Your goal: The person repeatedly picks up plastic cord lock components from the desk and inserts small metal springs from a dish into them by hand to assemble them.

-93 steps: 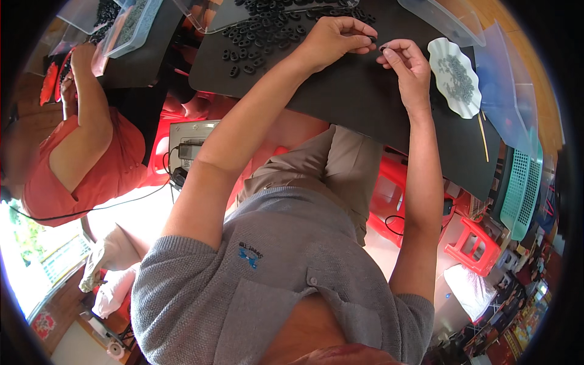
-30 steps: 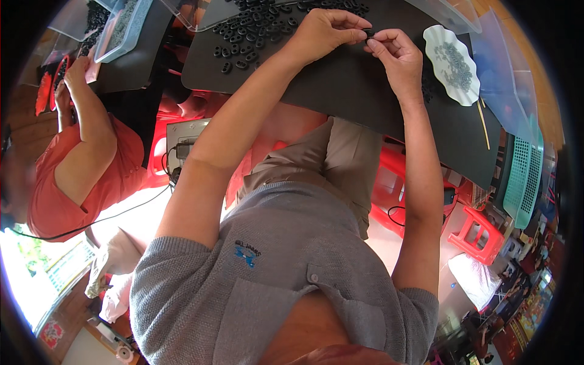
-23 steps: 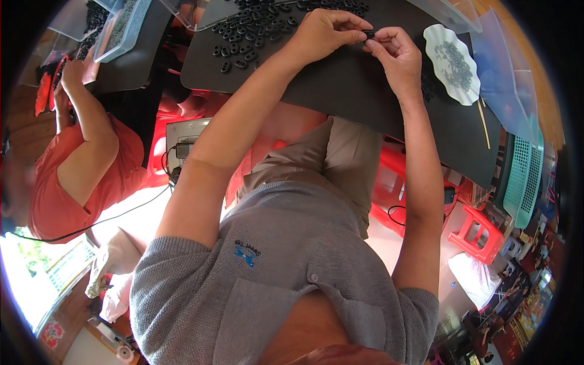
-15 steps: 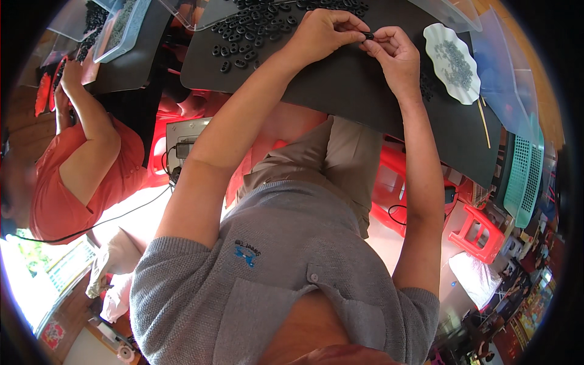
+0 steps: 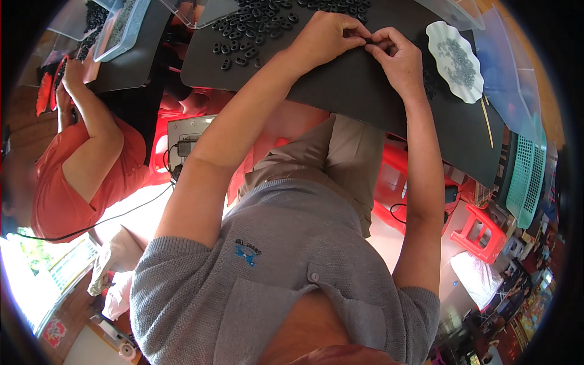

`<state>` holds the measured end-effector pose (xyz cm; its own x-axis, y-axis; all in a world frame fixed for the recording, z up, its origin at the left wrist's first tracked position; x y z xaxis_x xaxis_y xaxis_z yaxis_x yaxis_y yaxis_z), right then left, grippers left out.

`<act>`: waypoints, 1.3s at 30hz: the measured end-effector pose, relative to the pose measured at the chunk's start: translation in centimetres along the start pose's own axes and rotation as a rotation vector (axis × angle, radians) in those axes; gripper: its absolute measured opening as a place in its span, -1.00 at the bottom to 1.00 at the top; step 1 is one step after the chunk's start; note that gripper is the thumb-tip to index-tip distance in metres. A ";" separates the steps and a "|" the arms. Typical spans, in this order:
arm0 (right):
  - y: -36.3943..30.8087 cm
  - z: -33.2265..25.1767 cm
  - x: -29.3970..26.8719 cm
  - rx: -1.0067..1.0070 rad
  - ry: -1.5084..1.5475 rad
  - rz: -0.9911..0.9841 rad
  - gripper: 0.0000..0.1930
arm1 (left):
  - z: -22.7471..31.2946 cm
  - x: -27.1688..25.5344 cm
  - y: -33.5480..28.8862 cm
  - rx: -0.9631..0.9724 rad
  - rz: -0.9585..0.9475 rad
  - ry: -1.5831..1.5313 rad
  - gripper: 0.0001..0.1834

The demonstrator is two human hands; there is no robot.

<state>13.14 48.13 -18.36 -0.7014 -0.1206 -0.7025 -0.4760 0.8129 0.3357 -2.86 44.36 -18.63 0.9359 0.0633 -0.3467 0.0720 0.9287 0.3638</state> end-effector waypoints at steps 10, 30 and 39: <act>-0.1 0.2 -0.4 0.038 0.028 -0.044 -0.87 | -0.1 0.1 -0.1 0.016 -0.007 -0.006 -0.80; 0.0 -0.8 -0.4 -0.062 -0.056 -0.030 -0.88 | 0.0 0.3 0.2 0.109 -0.040 0.068 -0.86; -0.2 -0.5 -0.5 -0.001 0.010 -0.051 -0.89 | 0.1 0.3 0.1 0.113 0.009 0.050 -0.85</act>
<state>13.33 47.74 -17.77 -0.6816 -0.1677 -0.7123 -0.5119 0.8048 0.3003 -2.58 44.43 -18.64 0.9186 0.0918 -0.3844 0.1047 0.8813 0.4609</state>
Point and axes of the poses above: each hand's wrist, its own y-axis towards the middle knuckle, its own x-axis out of the palm, z = x × y, the point moved 5 cm from there along y, towards the middle knuckle, and after that the axes turned 9 degrees about -y, right-handed, at the moved point
